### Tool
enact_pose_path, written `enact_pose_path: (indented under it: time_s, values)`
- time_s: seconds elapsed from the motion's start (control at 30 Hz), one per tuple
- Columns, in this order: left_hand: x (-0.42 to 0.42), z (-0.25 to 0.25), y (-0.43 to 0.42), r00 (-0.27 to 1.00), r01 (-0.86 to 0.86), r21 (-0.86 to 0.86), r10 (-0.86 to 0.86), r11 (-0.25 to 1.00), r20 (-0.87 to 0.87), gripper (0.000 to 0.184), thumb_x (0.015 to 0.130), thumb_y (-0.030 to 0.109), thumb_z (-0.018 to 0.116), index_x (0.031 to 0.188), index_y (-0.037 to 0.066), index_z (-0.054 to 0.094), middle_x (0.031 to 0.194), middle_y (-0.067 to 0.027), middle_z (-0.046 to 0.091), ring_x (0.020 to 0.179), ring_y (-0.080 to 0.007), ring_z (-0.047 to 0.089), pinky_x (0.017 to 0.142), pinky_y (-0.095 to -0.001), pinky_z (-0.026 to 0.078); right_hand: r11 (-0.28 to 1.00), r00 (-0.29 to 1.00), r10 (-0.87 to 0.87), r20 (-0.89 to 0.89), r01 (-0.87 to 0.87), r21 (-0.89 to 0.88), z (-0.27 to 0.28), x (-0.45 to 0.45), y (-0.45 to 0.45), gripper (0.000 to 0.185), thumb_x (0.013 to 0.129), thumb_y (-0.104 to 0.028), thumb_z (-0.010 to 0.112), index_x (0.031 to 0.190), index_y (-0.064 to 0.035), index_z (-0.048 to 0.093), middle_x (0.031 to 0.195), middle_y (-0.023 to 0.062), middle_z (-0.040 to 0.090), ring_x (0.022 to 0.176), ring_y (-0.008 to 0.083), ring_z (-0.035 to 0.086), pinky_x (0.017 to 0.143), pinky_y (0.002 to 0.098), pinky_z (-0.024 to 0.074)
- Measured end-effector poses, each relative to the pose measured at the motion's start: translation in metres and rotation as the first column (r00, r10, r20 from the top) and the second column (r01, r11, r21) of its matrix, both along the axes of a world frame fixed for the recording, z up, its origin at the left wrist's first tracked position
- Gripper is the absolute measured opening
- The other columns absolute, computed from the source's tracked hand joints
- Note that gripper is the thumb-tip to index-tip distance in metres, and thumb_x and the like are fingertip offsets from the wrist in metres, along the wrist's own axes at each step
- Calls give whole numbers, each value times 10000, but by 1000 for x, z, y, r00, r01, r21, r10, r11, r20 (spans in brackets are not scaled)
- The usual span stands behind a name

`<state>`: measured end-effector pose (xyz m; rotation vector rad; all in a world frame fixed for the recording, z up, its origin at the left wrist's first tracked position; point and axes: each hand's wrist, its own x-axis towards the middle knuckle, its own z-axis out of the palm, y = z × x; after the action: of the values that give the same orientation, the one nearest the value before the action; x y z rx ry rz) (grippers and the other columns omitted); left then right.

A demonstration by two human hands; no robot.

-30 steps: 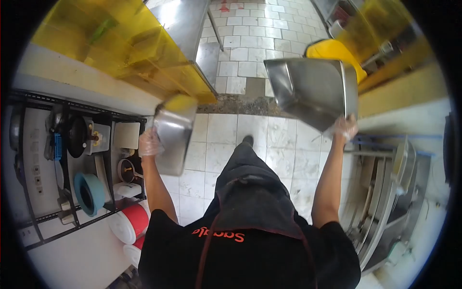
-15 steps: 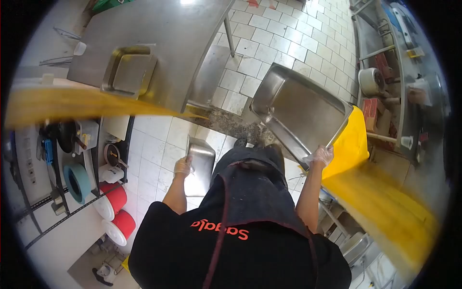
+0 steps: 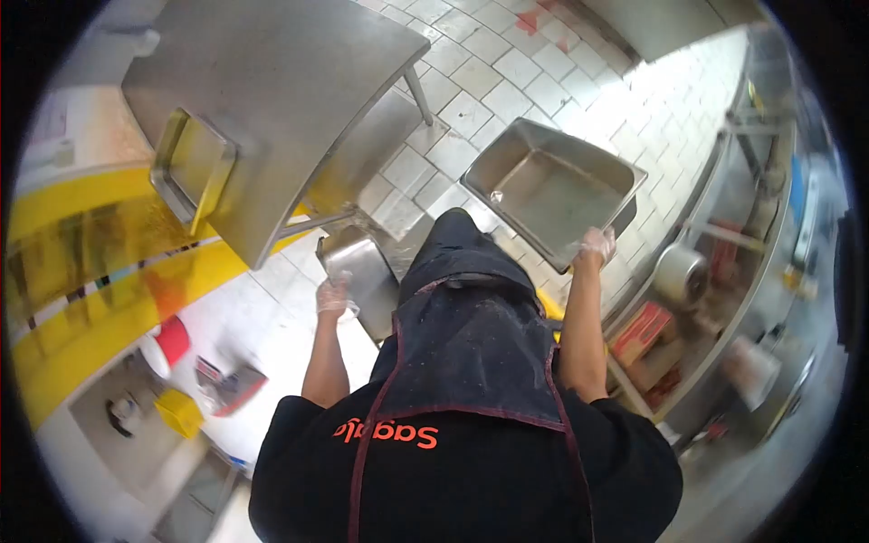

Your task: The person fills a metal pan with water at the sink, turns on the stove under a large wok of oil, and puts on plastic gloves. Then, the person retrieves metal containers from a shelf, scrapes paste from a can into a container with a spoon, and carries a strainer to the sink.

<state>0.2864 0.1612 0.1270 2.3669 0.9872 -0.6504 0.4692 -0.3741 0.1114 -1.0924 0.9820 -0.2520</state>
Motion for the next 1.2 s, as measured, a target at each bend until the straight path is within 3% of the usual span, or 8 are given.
enact_pose_path:
  time_s: [0.1,0.2,0.5,0.67,0.87,0.93,1.0,1.2]
  values:
    - [36,2,-53,987,-151,-146,156,978,24,439,855,444,510,1051,69,626,968,-184,639,926,-305,614,799,-391,459,875,967,105,233,-202,441,-35,62,-83,191,902,-217,406,843,-102,546,691,32,499,569,184,457,528,360,404]
    - [57,-38,-88,979,-198,-170,204,965,19,467,871,464,455,1018,55,625,979,-211,623,929,-370,588,794,-439,453,984,971,6,-241,-48,-169,30,147,-67,113,881,-193,412,862,-132,504,664,34,473,562,150,440,486,324,367]
    - [251,-94,-182,993,107,-89,-102,990,63,356,911,351,377,1034,97,594,923,-237,601,866,-420,562,739,-513,429,545,766,206,-609,-607,-578,20,304,-301,262,753,-140,563,997,-46,556,858,102,592,718,209,563,684,346,468]
    - [378,-97,-223,998,-50,-126,47,991,-32,342,917,348,374,996,89,581,899,-224,604,846,-411,569,742,-486,444,943,946,-171,-274,77,-323,90,480,-242,207,644,-11,612,843,-31,556,832,101,595,732,228,591,635,393,526]
    - [551,-48,-249,918,-397,-37,397,917,-11,460,857,483,472,942,50,601,900,-217,615,876,-396,576,775,-464,441,957,971,159,-177,-196,-214,31,668,-295,201,673,14,555,873,-5,558,854,107,594,718,235,595,589,369,532]
    - [596,-31,-248,929,-364,75,368,928,-39,575,737,602,575,938,67,635,892,-194,636,877,-365,597,765,-443,456,943,944,237,-227,-280,-178,31,724,-283,223,676,26,553,897,0,544,870,111,584,731,241,588,602,373,529]
    - [644,10,-232,890,-443,-153,454,883,41,712,564,684,669,906,59,663,866,-185,650,851,-346,615,744,-422,472,905,901,344,-266,-393,-163,29,783,-262,245,680,38,550,922,5,530,885,116,575,744,248,582,615,376,526]
    - [743,20,-209,819,-548,-93,556,831,143,692,556,569,753,905,-18,643,936,-200,636,898,-328,608,788,-400,469,719,700,640,-318,-691,-75,11,945,-167,313,690,73,541,994,22,487,931,128,547,784,268,563,652,386,517]
